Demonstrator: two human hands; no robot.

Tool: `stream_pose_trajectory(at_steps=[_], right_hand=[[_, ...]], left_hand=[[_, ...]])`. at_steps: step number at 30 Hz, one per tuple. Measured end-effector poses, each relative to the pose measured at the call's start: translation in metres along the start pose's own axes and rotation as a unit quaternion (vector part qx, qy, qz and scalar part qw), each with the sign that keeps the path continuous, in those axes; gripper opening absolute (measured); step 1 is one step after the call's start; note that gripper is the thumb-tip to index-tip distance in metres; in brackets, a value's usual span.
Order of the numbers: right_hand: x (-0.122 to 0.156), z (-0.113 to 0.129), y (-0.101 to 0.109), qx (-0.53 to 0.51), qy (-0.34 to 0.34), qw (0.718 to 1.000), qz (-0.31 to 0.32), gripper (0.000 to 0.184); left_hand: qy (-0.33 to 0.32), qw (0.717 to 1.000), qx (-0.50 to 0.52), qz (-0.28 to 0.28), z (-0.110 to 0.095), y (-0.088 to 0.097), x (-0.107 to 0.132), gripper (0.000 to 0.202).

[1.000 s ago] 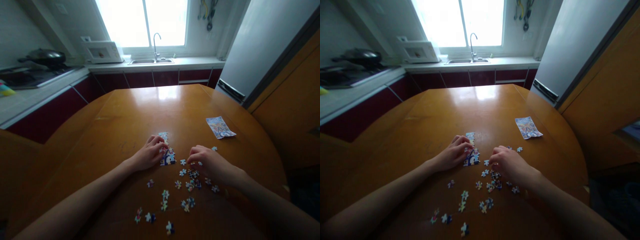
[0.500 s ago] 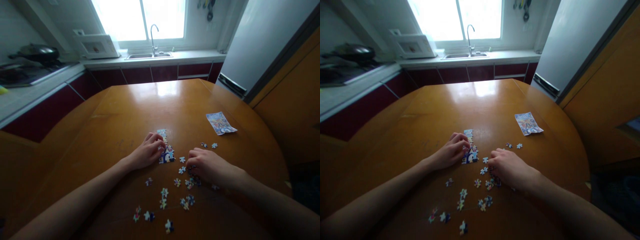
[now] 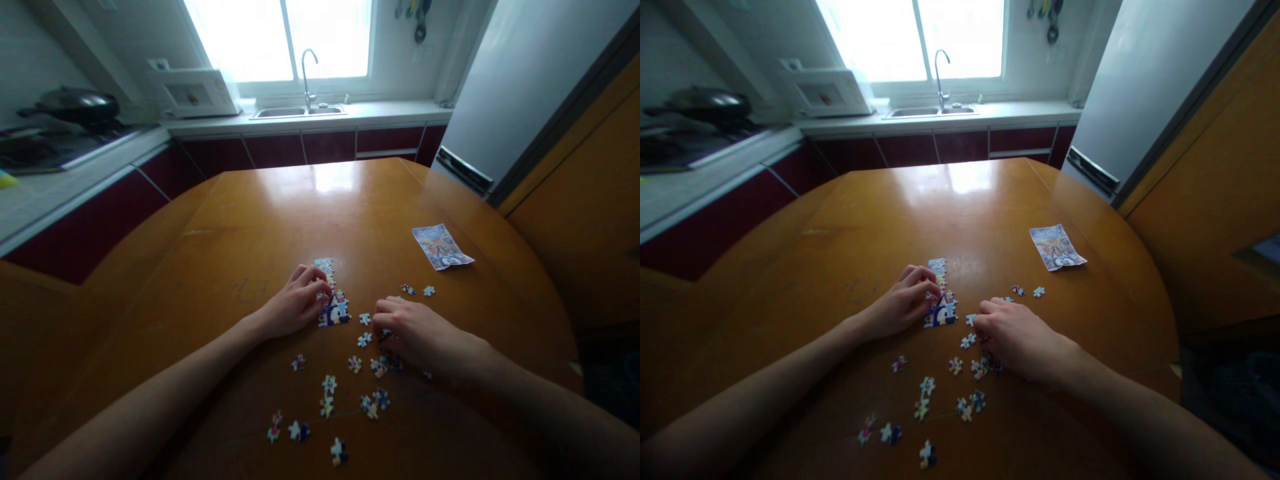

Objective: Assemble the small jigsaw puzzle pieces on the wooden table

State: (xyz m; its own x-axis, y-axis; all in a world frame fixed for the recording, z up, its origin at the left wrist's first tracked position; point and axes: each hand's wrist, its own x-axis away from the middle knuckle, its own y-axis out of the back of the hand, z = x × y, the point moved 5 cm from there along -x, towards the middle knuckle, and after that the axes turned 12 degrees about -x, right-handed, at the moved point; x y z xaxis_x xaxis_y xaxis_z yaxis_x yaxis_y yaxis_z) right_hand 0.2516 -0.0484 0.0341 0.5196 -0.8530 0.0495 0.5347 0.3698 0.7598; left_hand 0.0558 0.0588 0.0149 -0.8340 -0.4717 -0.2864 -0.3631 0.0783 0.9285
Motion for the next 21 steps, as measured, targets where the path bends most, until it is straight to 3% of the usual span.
stream_pose_trajectory(at_steps=[5, 9, 15, 17, 21], right_hand=[[0.001, -0.002, 0.012, -0.14, -0.039, 0.989, 0.01, 0.017], [-0.005, -0.018, 0.019, -0.266, -0.072, 0.958, -0.082, 0.008], [-0.015, -0.031, 0.012, -0.381, -0.095, 0.899, -0.196, 0.006], [-0.017, -0.029, 0.008, -0.395, -0.093, 0.89, -0.209, 0.007], [-0.019, -0.022, -0.002, -0.407, -0.086, 0.884, -0.214, 0.007]], left_hand=[[-0.005, 1.0, 0.003, -0.004, 0.0, 0.0, -0.001, 0.013], [-0.014, 0.999, 0.002, -0.036, -0.001, 0.003, -0.001, 0.014], [-0.052, 0.971, -0.03, -0.23, -0.016, 0.026, 0.009, 0.014], [-0.065, 0.969, -0.037, -0.237, -0.022, 0.027, 0.01, 0.018], [-0.084, 0.976, -0.029, -0.198, -0.029, 0.019, 0.009, 0.03]])
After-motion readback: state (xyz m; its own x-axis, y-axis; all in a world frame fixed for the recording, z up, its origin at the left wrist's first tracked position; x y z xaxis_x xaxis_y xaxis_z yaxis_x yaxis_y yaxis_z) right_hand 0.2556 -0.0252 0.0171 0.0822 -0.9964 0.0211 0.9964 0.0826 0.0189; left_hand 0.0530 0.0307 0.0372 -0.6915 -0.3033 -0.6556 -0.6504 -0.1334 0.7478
